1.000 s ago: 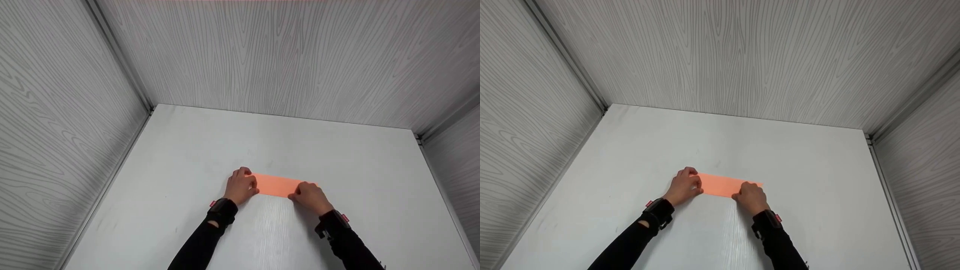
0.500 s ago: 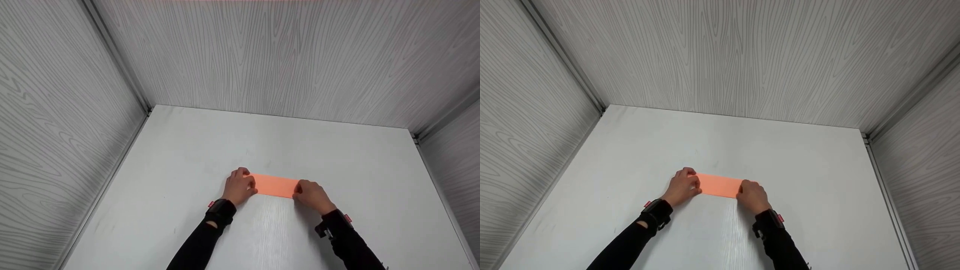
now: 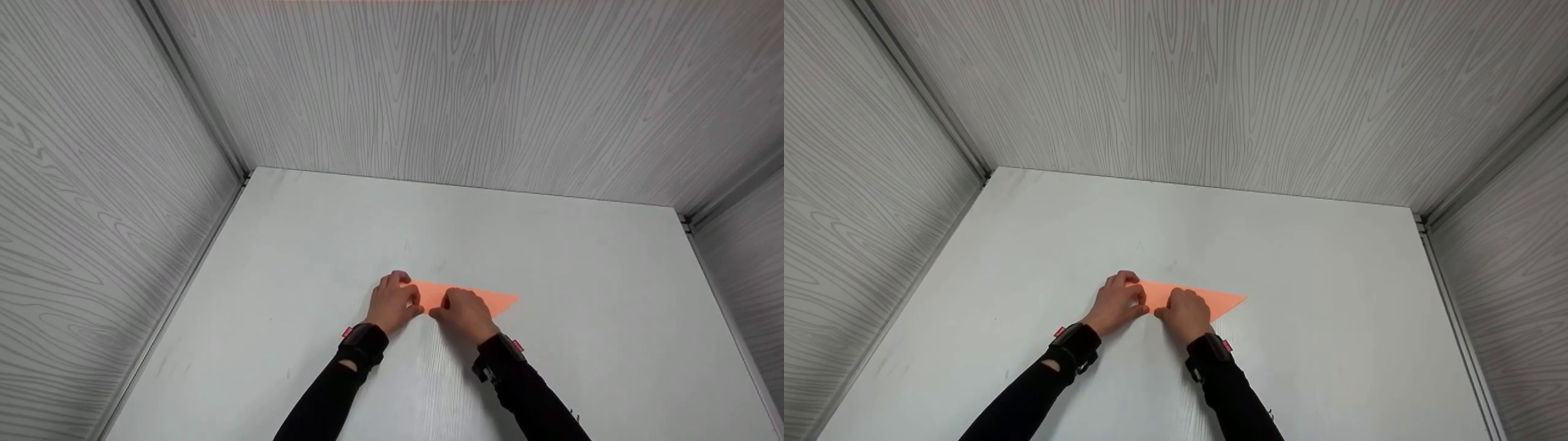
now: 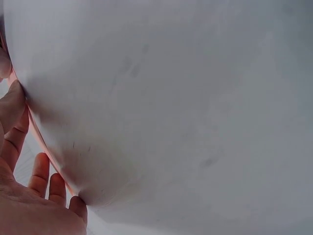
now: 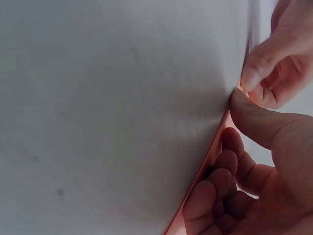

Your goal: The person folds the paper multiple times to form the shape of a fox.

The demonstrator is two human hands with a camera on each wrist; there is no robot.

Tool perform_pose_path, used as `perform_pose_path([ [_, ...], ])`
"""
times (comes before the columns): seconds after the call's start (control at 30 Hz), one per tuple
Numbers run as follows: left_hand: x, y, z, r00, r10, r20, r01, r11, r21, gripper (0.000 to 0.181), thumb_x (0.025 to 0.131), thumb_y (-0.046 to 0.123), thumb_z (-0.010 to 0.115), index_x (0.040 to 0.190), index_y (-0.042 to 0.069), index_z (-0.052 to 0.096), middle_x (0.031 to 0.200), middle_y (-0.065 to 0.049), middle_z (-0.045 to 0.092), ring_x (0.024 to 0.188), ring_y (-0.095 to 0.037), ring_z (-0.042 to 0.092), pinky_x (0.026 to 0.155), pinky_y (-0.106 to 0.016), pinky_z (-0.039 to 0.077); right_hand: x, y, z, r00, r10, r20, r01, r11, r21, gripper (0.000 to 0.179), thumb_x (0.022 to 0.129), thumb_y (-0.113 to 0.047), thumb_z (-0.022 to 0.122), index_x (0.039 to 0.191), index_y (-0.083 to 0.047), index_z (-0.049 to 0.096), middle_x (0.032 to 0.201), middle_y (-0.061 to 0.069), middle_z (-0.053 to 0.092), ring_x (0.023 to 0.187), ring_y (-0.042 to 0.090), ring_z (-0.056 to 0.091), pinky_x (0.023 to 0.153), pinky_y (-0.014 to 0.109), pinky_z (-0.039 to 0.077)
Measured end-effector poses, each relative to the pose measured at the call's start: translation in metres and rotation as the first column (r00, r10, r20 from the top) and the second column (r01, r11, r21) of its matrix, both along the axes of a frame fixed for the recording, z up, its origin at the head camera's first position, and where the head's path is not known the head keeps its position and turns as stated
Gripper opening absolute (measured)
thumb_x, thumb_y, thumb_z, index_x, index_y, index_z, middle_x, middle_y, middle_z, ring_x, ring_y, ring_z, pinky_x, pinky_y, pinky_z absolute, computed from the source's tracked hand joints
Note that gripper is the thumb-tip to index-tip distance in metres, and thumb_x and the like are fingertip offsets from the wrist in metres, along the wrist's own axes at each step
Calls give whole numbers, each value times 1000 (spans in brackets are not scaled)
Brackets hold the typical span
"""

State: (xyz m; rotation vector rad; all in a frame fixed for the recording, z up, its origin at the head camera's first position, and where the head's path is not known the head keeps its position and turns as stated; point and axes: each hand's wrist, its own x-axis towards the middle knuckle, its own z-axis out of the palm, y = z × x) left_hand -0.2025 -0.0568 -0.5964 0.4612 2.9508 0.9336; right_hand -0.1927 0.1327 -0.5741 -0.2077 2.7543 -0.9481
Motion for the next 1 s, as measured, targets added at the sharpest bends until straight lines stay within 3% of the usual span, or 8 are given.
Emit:
perform_pose_path([
  [0.27, 0, 1, 1, 1000, -15, 1, 15, 1000, 25, 19, 93, 22, 81, 87, 10, 69, 134, -15, 56, 129, -40, 51, 109, -57, 45, -2, 25, 5, 999, 11, 45, -12, 999, 30, 18, 96, -16, 76, 87, -7, 63, 79, 5, 59, 69, 16, 49, 67, 30, 37],
  [0.67, 1, -5, 0, 1000, -22, 3, 22, 999, 36, 18, 94, 20, 81, 87, 10, 68, 134, -16, 55, 130, -42, 50, 108, -58, 44, 5, 73, 11, 998, 28, 54, -32, 996, 85, 16, 95, -14, 76, 92, -2, 66, 83, 8, 63, 72, 17, 51, 67, 30, 40],
  [1.0, 5, -3, -1, 999, -27, -44, 29, 998, 49, 19, 93, 18, 81, 85, 9, 67, 132, -19, 57, 123, -43, 54, 104, -56, 46, 4, 85, 8, 997, 19, 69, -21, 999, 29, 10, 97, -10, 70, 100, -1, 68, 92, 10, 67, 78, 18, 55, 71, 32, 44],
])
